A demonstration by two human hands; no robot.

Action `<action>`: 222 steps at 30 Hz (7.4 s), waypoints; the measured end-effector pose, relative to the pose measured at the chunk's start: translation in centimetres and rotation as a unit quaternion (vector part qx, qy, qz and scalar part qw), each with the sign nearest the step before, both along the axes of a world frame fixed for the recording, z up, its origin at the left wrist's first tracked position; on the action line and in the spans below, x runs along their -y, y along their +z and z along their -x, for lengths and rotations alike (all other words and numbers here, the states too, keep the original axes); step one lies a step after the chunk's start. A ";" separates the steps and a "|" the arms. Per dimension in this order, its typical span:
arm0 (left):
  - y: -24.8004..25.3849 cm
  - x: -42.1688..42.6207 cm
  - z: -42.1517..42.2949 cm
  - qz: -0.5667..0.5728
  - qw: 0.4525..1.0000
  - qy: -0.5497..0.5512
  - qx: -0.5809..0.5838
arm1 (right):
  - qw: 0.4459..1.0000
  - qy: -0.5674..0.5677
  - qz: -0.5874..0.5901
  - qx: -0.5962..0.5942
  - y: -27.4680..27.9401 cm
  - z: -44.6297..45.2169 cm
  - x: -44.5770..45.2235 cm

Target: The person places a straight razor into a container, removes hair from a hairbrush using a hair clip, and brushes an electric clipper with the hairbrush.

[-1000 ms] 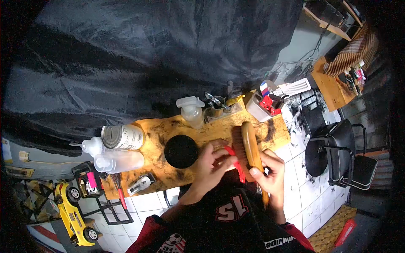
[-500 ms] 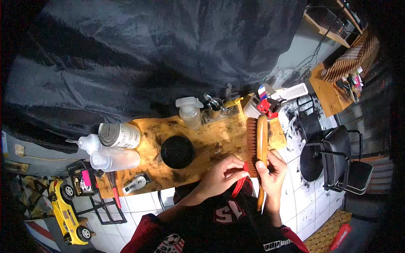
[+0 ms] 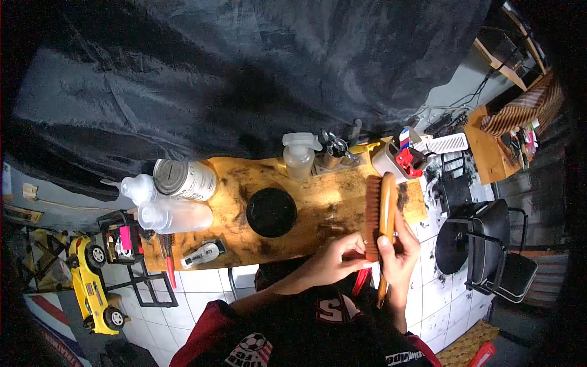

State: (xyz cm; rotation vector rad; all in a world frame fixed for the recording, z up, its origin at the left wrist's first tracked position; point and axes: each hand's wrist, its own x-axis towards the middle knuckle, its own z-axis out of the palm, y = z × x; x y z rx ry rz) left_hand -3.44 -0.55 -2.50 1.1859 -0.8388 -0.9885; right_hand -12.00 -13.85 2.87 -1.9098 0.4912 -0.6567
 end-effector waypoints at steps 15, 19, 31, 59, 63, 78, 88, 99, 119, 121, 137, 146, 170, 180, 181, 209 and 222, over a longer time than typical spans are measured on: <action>1.6 -0.6 -1.5 -0.031 0.981 0.180 -0.069 | 0.998 0.062 0.021 -0.016 -0.1 -0.9 0.0; 2.2 -0.5 -1.7 -0.016 0.978 0.133 -0.159 | 1.000 0.024 0.005 -0.006 0.8 -1.0 0.6; 2.4 -0.7 -2.3 -0.045 0.963 0.229 -0.138 | 0.997 0.063 0.016 -0.039 -0.2 -0.9 -0.6; 2.3 -0.2 -3.8 0.014 0.918 0.240 -0.317 | 0.993 0.104 -0.019 -0.052 0.4 0.1 1.0; 2.7 -0.9 -4.5 -0.003 0.943 0.228 -0.241 | 0.986 0.158 -0.006 -0.056 -0.9 0.5 0.8; 2.8 -0.2 -4.1 -0.035 0.918 0.310 -0.245 | 0.989 0.135 -0.024 -0.061 -1.1 0.5 1.4; 3.1 0.1 -2.4 -0.088 0.957 0.166 -0.221 | 0.999 -0.015 -0.036 -0.005 -2.0 -1.2 0.9; 1.4 -0.7 -3.1 -0.027 0.966 0.181 -0.181 | 0.994 0.107 -0.028 -0.012 -1.8 -0.2 0.4; 1.8 -0.6 -3.2 -0.114 0.987 0.086 -0.072 | 0.996 0.016 -0.067 -0.056 -1.7 -0.1 0.1; 1.6 -0.3 -2.4 -0.081 0.989 0.045 -0.118 | 0.992 -0.043 -0.121 0.015 -3.1 -0.4 0.4; 4.6 -0.7 -4.0 -0.077 0.931 0.327 0.144 | 0.995 0.080 -0.054 -0.021 -0.9 1.2 1.4; 2.1 -1.1 -2.5 -0.004 0.897 0.124 0.424 | 0.994 0.056 0.017 -0.097 0.0 0.3 0.7; 3.7 -1.1 -3.7 -0.104 0.942 0.196 0.251 | 0.997 0.027 -0.054 -0.058 -0.8 1.0 0.3; 3.1 -0.6 -2.7 -0.043 0.948 0.075 0.307 | 0.999 -0.014 -0.019 -0.049 -0.7 -0.5 0.2; 2.8 -0.5 -2.3 -0.042 0.945 0.086 0.311 | 0.998 -0.021 -0.036 -0.049 -0.9 -0.3 0.4; 3.8 -1.0 -4.1 -0.095 0.968 0.157 0.171 | 0.993 0.080 -0.075 -0.042 -0.2 1.1 0.9; 4.3 -2.0 -5.7 -0.008 0.989 0.104 0.108 | 0.993 0.057 -0.097 0.021 -1.5 1.0 1.0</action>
